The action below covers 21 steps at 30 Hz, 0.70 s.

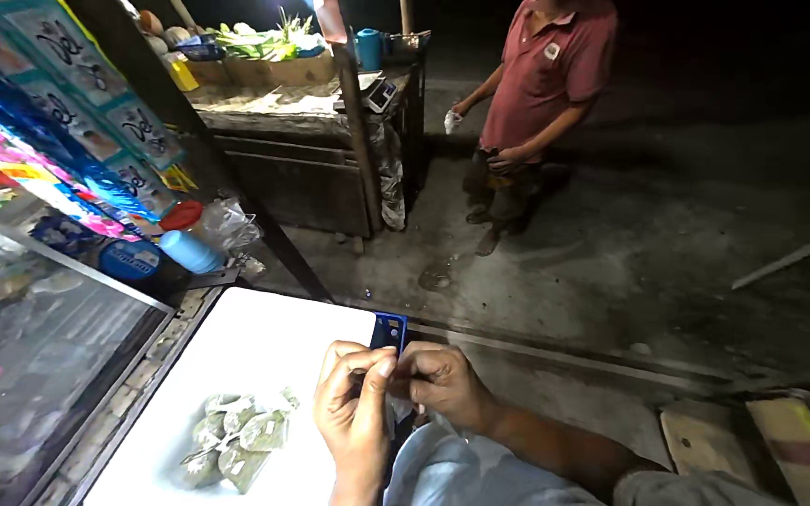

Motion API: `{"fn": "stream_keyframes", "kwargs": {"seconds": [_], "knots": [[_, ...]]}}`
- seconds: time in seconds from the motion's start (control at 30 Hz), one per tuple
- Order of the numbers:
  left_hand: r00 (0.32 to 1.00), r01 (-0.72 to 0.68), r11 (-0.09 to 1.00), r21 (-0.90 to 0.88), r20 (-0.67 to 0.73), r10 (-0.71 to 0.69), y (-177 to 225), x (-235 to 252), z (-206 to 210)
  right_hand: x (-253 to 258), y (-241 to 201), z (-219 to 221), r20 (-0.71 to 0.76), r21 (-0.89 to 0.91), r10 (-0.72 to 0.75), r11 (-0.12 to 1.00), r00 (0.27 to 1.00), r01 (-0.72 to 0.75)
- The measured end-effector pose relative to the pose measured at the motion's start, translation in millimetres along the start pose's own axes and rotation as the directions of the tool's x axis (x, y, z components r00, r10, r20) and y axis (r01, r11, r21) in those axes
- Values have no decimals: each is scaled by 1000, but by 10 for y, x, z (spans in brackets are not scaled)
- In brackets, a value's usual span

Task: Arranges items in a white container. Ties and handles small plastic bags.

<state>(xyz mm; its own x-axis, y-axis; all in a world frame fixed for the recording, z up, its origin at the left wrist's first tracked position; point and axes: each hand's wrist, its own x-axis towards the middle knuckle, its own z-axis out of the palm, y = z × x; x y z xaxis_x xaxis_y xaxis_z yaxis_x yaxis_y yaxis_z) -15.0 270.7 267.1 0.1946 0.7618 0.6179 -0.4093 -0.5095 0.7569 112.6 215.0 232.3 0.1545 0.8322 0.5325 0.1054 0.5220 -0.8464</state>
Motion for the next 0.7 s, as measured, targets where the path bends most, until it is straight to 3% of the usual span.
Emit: {"fn": "stream_keyframes", "kwargs": {"seconds": [0.3, 0.7], "knots": [[987, 135, 986, -97, 104, -125, -5, 13, 26, -139, 72, -74, 33, -39, -109, 993, 994, 110], [948, 253, 964, -76, 217, -231, -420, -134, 343, -358, 199, -398, -130, -316, -59, 949, 990, 15]]}}
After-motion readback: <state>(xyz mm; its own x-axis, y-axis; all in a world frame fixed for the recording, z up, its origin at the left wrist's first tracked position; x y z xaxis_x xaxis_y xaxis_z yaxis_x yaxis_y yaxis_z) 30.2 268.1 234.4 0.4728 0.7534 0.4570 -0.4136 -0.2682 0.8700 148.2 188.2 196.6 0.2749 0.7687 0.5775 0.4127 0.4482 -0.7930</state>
